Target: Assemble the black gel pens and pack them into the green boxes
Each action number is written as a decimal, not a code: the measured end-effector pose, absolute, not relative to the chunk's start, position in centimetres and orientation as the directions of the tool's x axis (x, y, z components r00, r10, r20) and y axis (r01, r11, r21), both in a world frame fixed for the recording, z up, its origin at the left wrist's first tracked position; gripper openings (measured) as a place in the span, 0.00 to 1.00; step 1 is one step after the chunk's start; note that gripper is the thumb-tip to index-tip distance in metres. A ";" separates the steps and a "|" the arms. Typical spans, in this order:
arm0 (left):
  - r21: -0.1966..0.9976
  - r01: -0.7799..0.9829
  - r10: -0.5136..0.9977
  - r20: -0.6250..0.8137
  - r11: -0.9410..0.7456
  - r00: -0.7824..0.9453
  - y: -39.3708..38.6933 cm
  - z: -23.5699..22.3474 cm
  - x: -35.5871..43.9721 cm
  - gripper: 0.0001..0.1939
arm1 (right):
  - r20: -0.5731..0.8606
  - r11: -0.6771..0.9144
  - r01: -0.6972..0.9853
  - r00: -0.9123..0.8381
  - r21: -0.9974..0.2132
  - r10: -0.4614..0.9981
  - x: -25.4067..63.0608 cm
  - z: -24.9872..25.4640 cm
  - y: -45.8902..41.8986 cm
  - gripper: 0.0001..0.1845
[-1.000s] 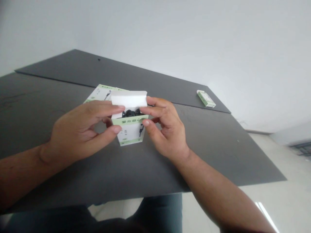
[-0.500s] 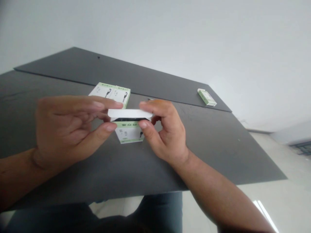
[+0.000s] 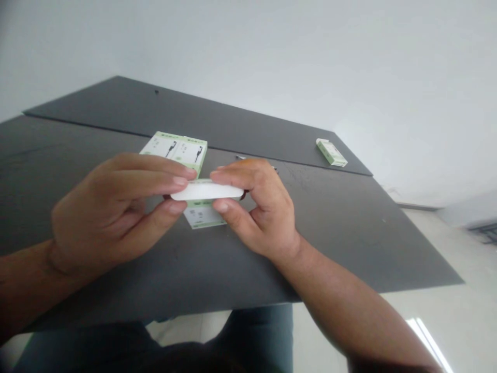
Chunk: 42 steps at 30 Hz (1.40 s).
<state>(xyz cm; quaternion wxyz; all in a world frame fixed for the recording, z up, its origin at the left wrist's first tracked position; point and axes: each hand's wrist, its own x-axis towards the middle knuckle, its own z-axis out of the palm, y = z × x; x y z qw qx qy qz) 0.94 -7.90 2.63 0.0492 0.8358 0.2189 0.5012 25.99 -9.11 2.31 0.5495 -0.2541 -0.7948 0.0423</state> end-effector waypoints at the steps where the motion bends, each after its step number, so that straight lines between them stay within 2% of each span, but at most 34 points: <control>1: 0.299 0.323 0.416 0.816 -0.898 0.402 -7.8 2.6 1.0 0.16 | 0.849 0.865 0.358 -0.269 -0.351 0.456 26.0 2.3 -9.1 0.17; 9: 0.372 0.244 0.439 0.828 -0.896 0.350 -7.5 2.2 1.5 0.17 | 0.826 0.825 0.373 -0.216 -0.424 0.521 25.7 2.4 -9.3 0.15; 18: 0.369 0.320 0.464 0.832 -0.873 0.305 -7.7 2.8 2.5 0.07 | 0.813 0.810 0.384 -0.210 -0.443 0.544 25.4 2.4 -9.3 0.11; 31: 0.527 0.307 0.598 0.771 -0.792 0.219 -8.1 3.0 3.0 0.04 | 0.793 0.788 0.353 -0.173 -0.504 0.585 24.9 2.8 -9.3 0.06; 42: 0.457 0.298 0.533 0.801 -0.838 0.272 -8.0 3.0 2.6 0.04 | 0.797 0.803 0.330 -0.195 -0.496 0.572 25.1 2.8 -9.3 0.07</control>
